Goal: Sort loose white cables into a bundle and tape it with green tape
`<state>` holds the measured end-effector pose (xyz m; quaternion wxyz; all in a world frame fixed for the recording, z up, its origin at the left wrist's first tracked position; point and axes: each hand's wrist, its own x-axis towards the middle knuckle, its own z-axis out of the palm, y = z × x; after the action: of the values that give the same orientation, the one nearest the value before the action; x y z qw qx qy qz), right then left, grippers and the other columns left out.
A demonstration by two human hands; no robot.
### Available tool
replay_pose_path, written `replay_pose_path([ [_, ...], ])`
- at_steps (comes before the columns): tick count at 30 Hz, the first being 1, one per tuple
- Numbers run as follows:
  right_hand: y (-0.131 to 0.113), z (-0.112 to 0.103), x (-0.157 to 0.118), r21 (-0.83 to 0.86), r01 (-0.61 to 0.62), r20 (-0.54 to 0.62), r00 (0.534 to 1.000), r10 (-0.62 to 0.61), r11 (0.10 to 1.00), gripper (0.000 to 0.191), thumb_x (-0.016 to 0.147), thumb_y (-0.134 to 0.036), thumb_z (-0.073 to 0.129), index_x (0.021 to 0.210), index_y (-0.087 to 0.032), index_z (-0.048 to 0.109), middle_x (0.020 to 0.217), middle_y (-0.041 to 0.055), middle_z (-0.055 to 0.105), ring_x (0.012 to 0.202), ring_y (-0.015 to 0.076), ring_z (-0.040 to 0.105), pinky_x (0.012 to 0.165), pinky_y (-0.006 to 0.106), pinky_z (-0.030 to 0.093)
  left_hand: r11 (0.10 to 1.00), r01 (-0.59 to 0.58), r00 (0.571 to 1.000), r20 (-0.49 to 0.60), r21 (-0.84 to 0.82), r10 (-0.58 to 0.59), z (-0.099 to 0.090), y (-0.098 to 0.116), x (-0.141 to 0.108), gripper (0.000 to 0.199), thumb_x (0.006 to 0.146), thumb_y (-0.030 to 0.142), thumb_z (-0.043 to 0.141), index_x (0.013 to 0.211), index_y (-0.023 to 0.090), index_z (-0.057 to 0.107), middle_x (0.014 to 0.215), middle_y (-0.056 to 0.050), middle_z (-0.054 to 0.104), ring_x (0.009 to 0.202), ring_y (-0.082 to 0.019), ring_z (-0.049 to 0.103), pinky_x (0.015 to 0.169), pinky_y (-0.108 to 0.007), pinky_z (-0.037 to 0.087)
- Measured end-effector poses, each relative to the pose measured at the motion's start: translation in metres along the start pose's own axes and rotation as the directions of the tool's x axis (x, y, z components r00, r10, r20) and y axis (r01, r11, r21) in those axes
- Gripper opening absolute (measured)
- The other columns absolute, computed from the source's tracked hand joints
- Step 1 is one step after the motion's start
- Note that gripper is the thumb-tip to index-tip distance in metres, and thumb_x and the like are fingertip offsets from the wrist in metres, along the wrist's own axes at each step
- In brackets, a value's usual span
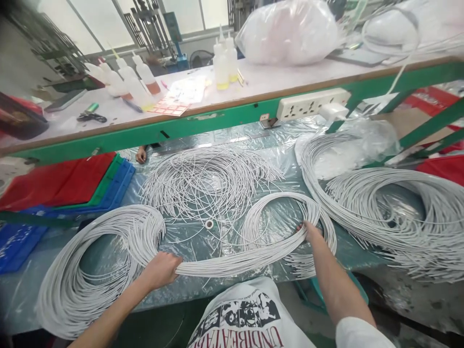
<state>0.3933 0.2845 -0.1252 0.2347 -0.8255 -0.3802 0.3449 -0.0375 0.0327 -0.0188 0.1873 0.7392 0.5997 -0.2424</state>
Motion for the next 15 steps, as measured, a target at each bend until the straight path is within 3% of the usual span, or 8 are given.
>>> replay_pose_path([
  [4, 0.004, 0.011, -0.021, -0.108, -0.076, -0.100, 0.993, 0.065, 0.991, 0.056, 0.083, -0.029, 0.060, 0.129, 0.000, 0.045, 0.128, 0.0310, 0.049, 0.126, 0.0404, 0.044, 0.100, 0.052, 0.042, 0.998, -0.057, 0.998, 0.031, 0.029, 0.057, -0.020, 0.008, 0.004, 0.015, 0.075, 0.015, 0.053, 0.084, 0.013, 0.065, 0.078, -0.016, 0.070, 0.073, -0.032, 0.067, 0.065, -0.039, 0.049],
  [7, 0.000, 0.024, -0.073, -0.098, 0.166, 0.022, 0.986, -0.164, 0.981, 0.064, 0.084, -0.032, 0.058, 0.140, -0.009, 0.037, 0.146, 0.0202, 0.037, 0.139, 0.0289, 0.030, 0.115, 0.040, 0.026, 0.995, -0.087, 0.995, 0.048, 0.055, 0.085, -0.037, 0.012, 0.008, 0.014, 0.074, 0.013, 0.053, 0.081, 0.013, 0.065, 0.077, -0.016, 0.070, 0.072, -0.031, 0.067, 0.065, -0.038, 0.049],
  [8, -0.003, 0.029, -0.099, -0.028, 0.328, 0.165, 0.933, -0.319, 0.944, 0.060, 0.086, -0.033, 0.054, 0.139, -0.010, 0.038, 0.144, 0.0183, 0.040, 0.136, 0.0262, 0.035, 0.114, 0.037, 0.028, 0.994, -0.091, 0.995, 0.050, 0.063, 0.088, -0.044, 0.013, 0.008, 0.014, 0.073, 0.012, 0.053, 0.079, 0.013, 0.065, 0.076, -0.015, 0.069, 0.071, -0.031, 0.067, 0.065, -0.038, 0.049],
  [9, -0.006, 0.035, -0.127, 0.092, 0.460, 0.361, 0.811, -0.460, 0.883, 0.057, 0.087, -0.035, 0.051, 0.138, -0.012, 0.040, 0.142, 0.0165, 0.044, 0.131, 0.0252, 0.042, 0.111, 0.038, 0.033, 0.993, -0.090, 0.995, 0.049, 0.071, 0.087, -0.052, 0.014, 0.009, 0.014, 0.072, 0.011, 0.052, 0.078, 0.013, 0.065, 0.074, -0.015, 0.069, 0.071, -0.030, 0.067, 0.064, -0.038, 0.049],
  [11, -0.016, 0.046, -0.184, 0.290, 0.642, 0.681, 0.383, -0.624, 0.710, 0.060, 0.082, -0.042, 0.059, 0.136, -0.023, 0.045, 0.141, 0.0096, 0.047, 0.127, 0.0264, 0.046, 0.107, 0.042, 0.038, 0.991, -0.101, 0.994, 0.042, 0.087, 0.097, -0.068, 0.018, 0.008, 0.015, 0.071, 0.010, 0.052, 0.078, 0.013, 0.065, 0.073, -0.015, 0.069, 0.069, -0.029, 0.067, 0.064, -0.037, 0.048],
  [12, -0.021, 0.051, -0.209, 0.350, 0.686, 0.743, 0.212, -0.635, 0.638, 0.060, 0.077, -0.042, 0.065, 0.132, -0.025, 0.049, 0.137, 0.0083, 0.051, 0.122, 0.0278, 0.050, 0.103, 0.042, 0.041, 0.988, -0.116, 0.993, 0.040, 0.097, 0.112, -0.076, 0.019, 0.007, 0.016, 0.072, 0.010, 0.052, 0.079, 0.013, 0.065, 0.073, -0.015, 0.069, 0.069, -0.029, 0.067, 0.063, -0.036, 0.048],
  [13, -0.027, 0.057, -0.230, 0.381, 0.713, 0.786, 0.086, -0.613, 0.589, 0.056, 0.073, -0.041, 0.068, 0.125, -0.024, 0.055, 0.126, 0.0079, 0.059, 0.112, 0.0278, 0.057, 0.094, 0.040, 0.046, 0.985, -0.135, 0.991, 0.038, 0.106, 0.131, -0.085, 0.021, 0.005, 0.016, 0.073, 0.010, 0.052, 0.081, 0.012, 0.065, 0.073, -0.015, 0.069, 0.069, -0.030, 0.067, 0.063, -0.036, 0.048],
  [15, -0.037, 0.065, -0.252, 0.345, 0.763, 0.843, 0.003, -0.537, 0.546, 0.033, 0.071, -0.034, 0.067, 0.101, -0.020, 0.064, 0.094, 0.0055, 0.069, 0.082, 0.0232, 0.064, 0.072, 0.031, 0.048, 0.981, -0.157, 0.988, 0.021, 0.117, 0.155, -0.100, 0.024, -0.003, 0.016, 0.075, 0.009, 0.050, 0.082, 0.012, 0.065, 0.072, -0.016, 0.068, 0.068, -0.030, 0.066, 0.063, -0.037, 0.047],
])
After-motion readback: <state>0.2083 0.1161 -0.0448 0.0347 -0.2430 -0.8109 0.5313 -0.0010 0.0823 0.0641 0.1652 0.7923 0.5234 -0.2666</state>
